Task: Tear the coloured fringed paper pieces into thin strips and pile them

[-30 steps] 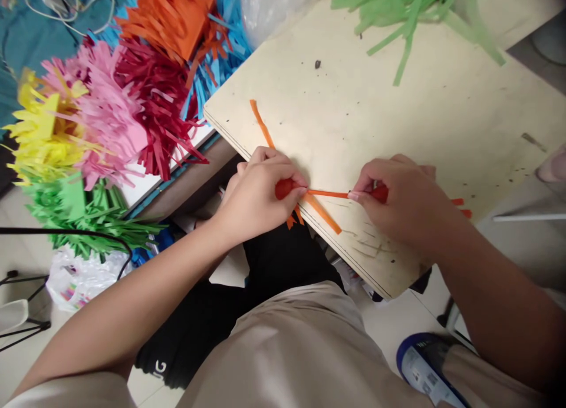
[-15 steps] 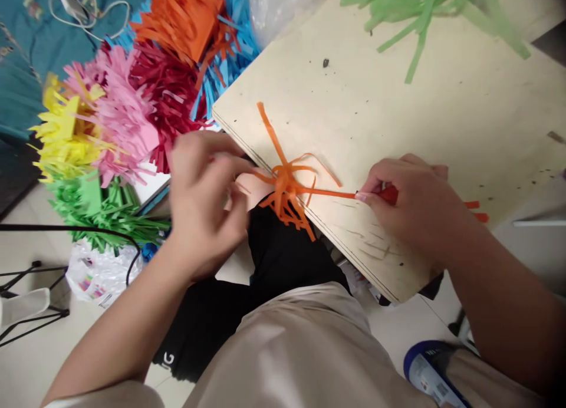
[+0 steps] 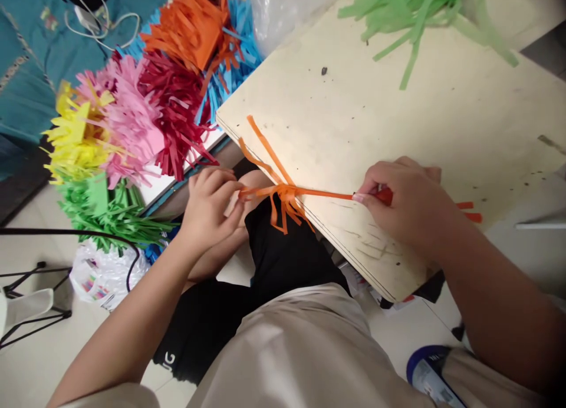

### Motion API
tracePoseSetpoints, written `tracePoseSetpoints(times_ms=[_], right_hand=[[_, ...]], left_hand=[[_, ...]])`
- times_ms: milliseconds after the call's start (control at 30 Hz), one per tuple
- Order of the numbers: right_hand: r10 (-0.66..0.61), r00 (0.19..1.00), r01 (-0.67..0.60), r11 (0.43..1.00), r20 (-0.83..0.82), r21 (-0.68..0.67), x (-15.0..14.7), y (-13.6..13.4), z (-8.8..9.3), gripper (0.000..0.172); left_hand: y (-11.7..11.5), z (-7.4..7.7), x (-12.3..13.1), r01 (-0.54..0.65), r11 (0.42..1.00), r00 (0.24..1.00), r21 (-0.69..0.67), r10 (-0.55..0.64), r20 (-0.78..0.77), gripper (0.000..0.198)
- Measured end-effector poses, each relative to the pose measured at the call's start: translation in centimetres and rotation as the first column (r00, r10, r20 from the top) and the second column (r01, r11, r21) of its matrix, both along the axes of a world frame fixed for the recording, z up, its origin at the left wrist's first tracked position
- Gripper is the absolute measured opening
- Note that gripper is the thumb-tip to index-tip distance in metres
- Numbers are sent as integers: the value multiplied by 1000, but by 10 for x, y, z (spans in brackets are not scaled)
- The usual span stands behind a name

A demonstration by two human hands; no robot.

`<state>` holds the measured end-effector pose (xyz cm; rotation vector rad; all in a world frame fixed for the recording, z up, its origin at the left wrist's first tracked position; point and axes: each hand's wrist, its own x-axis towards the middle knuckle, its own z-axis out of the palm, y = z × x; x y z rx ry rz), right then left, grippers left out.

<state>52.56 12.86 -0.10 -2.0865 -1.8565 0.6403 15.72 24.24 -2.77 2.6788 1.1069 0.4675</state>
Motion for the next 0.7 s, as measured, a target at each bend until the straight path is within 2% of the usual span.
tracePoseSetpoints(times_ms=[33,100,167,200,233,300,333,400,467,567,700], right_hand=[[-1,1000,1,1000,-2,-1,0,0,0,19],[-3,1000,2,1000,-10,-15,-1,-1,1,16],[-13,1000,12,1000,-15,-23,-2,0,2,15],[-16,1000,16,1000,-14,-24,-2,0,3,15],[-16,1000,16,1000,-11,-27,-2,0,4,14],[-11,1000,11,999,0,-30,-3,1,5,12],[-8,1000,8,999,9,-34,-3,1,6,11],[-9,1000,10,999,29,-39,-5,1,7,11],[-11,999,12,999,42,-36,-6,0,8,13],[-4,999,5,1000,32,-20,-7,-1,9,13],[6,999,-6,1000,35,12,-7,-3,8,13]], left_hand=[[4,-1,-10,-65,998,998,-18,65,3,14],[7,2,-16,-225,974,972,34,222,73,11],[-1,13,1,-329,930,927,167,284,243,8],[-10,21,17,-300,929,926,218,228,302,10],[-22,27,36,-204,945,930,257,105,351,13],[-54,34,77,125,964,947,236,-187,260,30],[-70,34,96,277,939,930,205,-316,189,37],[-100,25,123,410,898,899,158,-427,93,48],[-118,10,136,418,902,905,103,-423,31,58],[-123,-5,137,359,932,933,55,-360,2,72],[-112,-5,133,332,942,943,39,-331,-32,90]])
